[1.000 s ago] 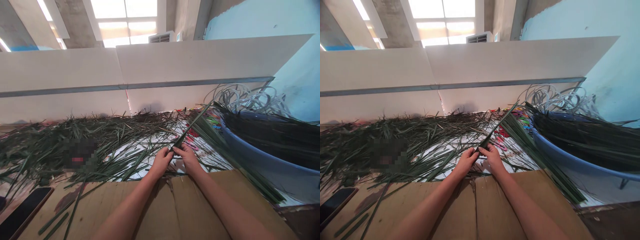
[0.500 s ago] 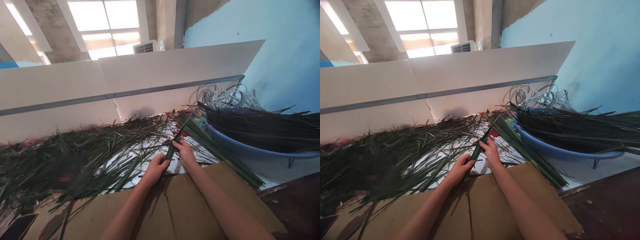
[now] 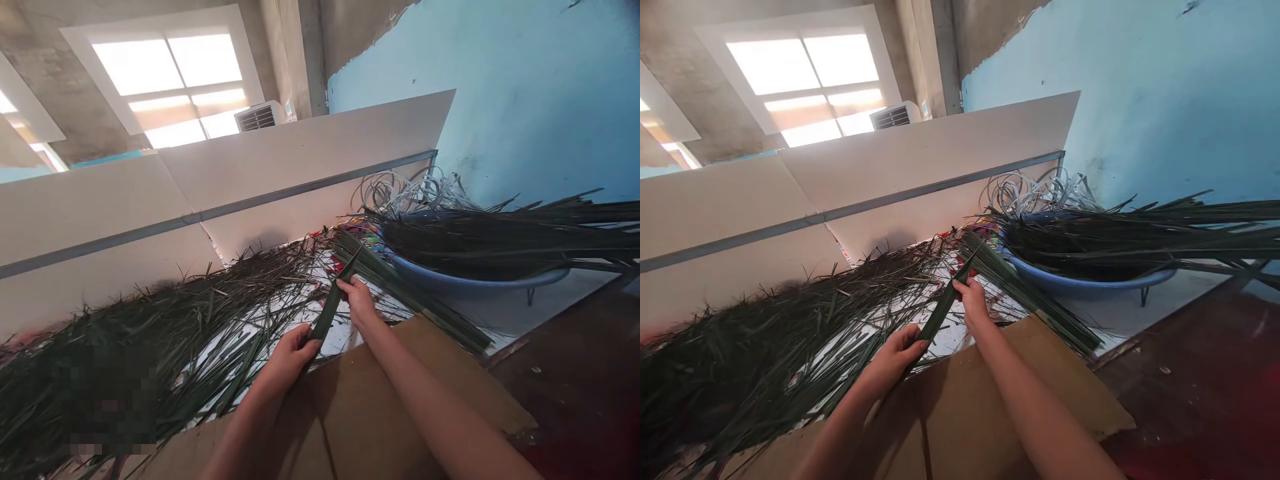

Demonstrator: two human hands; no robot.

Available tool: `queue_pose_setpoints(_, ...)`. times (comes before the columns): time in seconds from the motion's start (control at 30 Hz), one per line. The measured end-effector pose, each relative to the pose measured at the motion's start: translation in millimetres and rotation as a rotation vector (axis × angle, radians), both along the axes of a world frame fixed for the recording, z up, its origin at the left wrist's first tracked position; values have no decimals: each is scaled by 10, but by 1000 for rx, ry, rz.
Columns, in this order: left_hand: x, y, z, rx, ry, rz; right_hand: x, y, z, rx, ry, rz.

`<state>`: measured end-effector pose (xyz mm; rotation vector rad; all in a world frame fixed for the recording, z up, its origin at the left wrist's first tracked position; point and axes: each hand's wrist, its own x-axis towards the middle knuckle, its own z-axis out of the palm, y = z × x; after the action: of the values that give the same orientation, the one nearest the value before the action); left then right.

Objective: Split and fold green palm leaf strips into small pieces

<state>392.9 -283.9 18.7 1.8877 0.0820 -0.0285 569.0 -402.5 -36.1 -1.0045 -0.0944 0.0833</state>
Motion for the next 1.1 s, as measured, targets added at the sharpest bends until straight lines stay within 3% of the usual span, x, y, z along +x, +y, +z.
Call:
queue_pose_setpoints(0.13,-170,49,48,-34,34,-14,23,-9,-17,14,10,-25)
queue_pose_setpoints(0.47,-707,304,-71,-103,140,41,99,-9,-62,34,35,-58)
queue_pose_setpoints(0.63,-844,322,-97,-146,172,77,112,-16,-89,45,45,-76)
queue_pose_setpoints(0.9,-803,243,-109,-135,165,116,161,-79,-112,49,111,-52)
queue_pose_setpoints(1.1,-381,125,-161,-126,12,206,-271,87,-10,-34,33,342)
